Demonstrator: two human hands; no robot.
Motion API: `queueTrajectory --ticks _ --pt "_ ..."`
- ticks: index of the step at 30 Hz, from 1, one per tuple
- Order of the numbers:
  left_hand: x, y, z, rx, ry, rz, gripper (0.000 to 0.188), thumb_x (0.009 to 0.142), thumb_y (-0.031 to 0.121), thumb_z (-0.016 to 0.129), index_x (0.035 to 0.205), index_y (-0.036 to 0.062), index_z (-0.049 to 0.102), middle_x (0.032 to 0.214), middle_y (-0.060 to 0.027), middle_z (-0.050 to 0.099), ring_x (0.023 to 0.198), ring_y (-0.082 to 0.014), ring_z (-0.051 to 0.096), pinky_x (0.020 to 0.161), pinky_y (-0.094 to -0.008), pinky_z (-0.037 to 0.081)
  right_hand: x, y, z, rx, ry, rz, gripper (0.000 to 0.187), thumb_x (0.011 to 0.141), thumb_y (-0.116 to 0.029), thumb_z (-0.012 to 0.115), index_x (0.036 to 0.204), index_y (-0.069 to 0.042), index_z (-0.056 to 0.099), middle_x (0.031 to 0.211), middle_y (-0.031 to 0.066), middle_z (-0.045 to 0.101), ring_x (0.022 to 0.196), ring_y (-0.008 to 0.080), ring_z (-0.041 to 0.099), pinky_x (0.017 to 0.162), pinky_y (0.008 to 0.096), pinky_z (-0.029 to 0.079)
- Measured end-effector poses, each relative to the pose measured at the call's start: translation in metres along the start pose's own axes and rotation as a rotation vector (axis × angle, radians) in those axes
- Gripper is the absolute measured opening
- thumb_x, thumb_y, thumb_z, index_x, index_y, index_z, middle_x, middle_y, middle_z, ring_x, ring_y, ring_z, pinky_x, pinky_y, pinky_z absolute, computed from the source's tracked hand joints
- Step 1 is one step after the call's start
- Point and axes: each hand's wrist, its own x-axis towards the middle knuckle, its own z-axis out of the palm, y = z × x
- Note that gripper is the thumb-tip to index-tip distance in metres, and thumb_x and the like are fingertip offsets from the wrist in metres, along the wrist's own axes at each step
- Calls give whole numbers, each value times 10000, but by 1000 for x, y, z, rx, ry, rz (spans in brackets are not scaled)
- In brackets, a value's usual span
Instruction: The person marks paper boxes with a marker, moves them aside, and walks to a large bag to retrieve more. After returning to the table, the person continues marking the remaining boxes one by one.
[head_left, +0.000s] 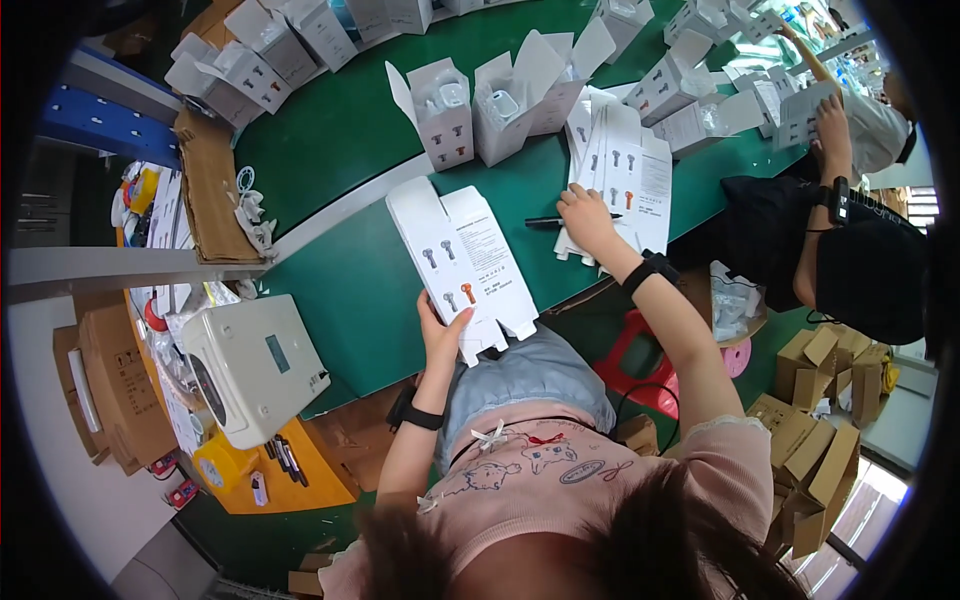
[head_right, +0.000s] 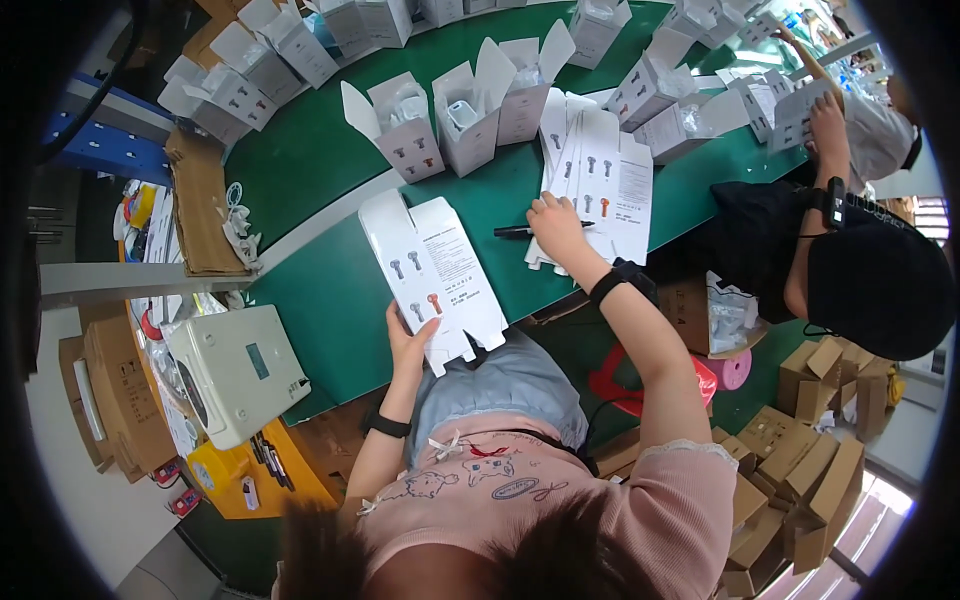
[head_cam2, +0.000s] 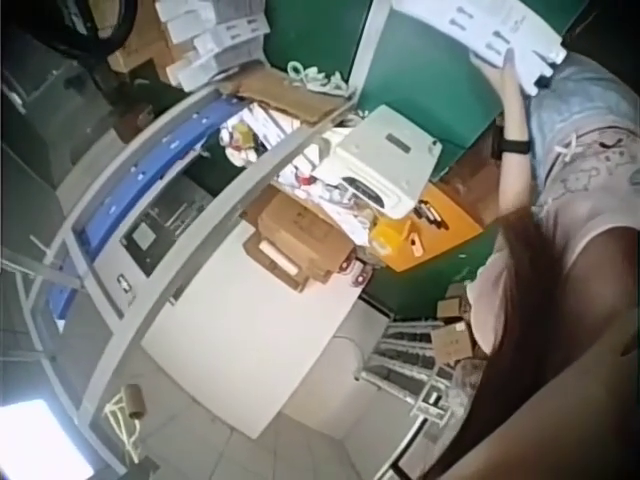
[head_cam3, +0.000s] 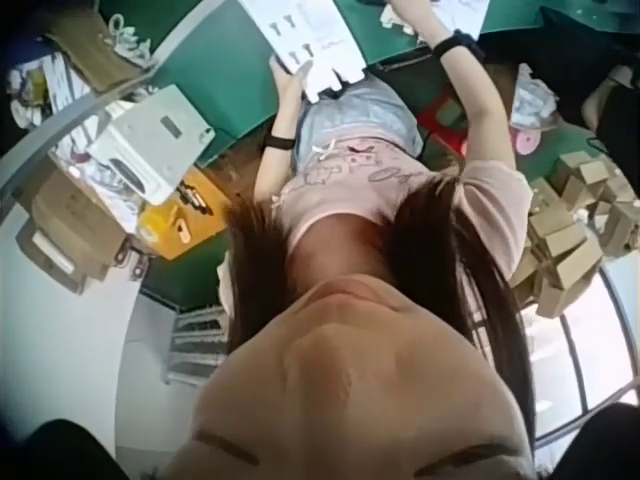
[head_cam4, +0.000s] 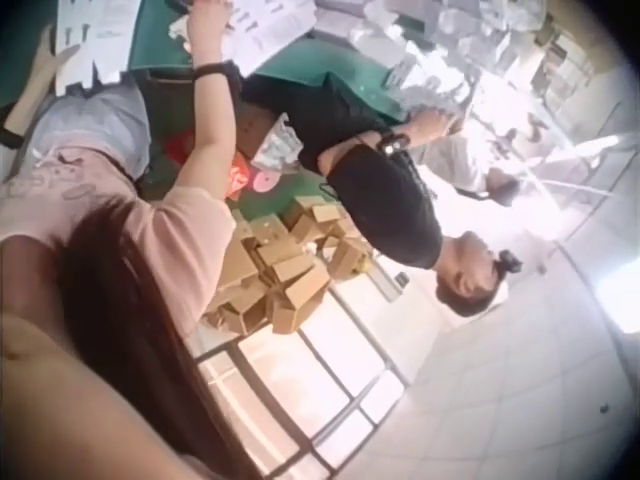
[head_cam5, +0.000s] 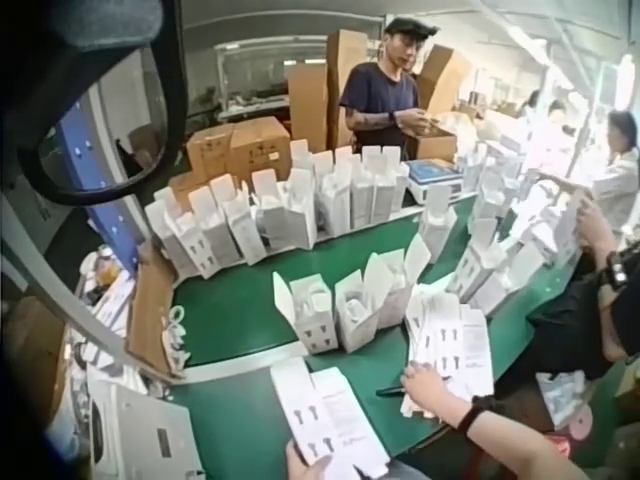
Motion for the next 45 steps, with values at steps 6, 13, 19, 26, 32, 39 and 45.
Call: queueTrajectory --ticks 6,13,19,26,32,39,45 --pt "4 1 22 131 33 20 689 668 102 682 1205 -34 272 1147 -198 413 1069 -264 429 861 -336 384 -18 10 -9 -1 103 -185 153 677 -81 536 808 -37 601 923 77 558 1040 263 465 814 332 395" --pt "12 32 33 1043 -73 -50 635 704 262 662 1150 -62 347 1026 -245 474 922 -356 496 715 -386 445 -42 -28 -61 2150 255 -36 174 774 -26 505 932 17 562 867 127 600 843 261 574 753 339 435" --pt "2 25 30 919 84 99 616 697 284 663 1130 -56 387 899 -208 502 754 -361 522 664 -403 444 -12 -101 -26 2051 211 277 174 772 21 538 945 30 536 798 135 600 746 167 580 688 255 433" --pt "-16 -1 29 666 104 164 566 641 99 716 1113 -47 440 667 -90 479 553 -164 480 498 -271 418 20 -122 4 1362 165 194 100 752 -11 593 829 13 534 664 63 598 586 63 554 528 152 401" --pt "-16 0 29 544 136 126 480 636 27 706 1062 -28 491 621 -55 461 522 -120 461 481 -239 408 18 -130 9 1259 367 189 69 741 -5 586 726 8 521 553 22 556 503 42 510 474 163 384" --pt "-15 1 27 541 120 91 511 631 17 700 1085 -22 471 665 -79 477 529 -147 466 487 -264 411 21 -132 0 1160 381 181 79 734 -10 588 694 17 526 551 24 552 504 53 526 468 170 391" --pt "-13 0 28 499 102 41 501 632 21 700 1075 -11 468 646 -78 473 517 -154 460 481 -274 404 6 -123 7 1401 458 240 77 727 -5 583 669 9 534 553 18 549 492 63 520 451 186 390"
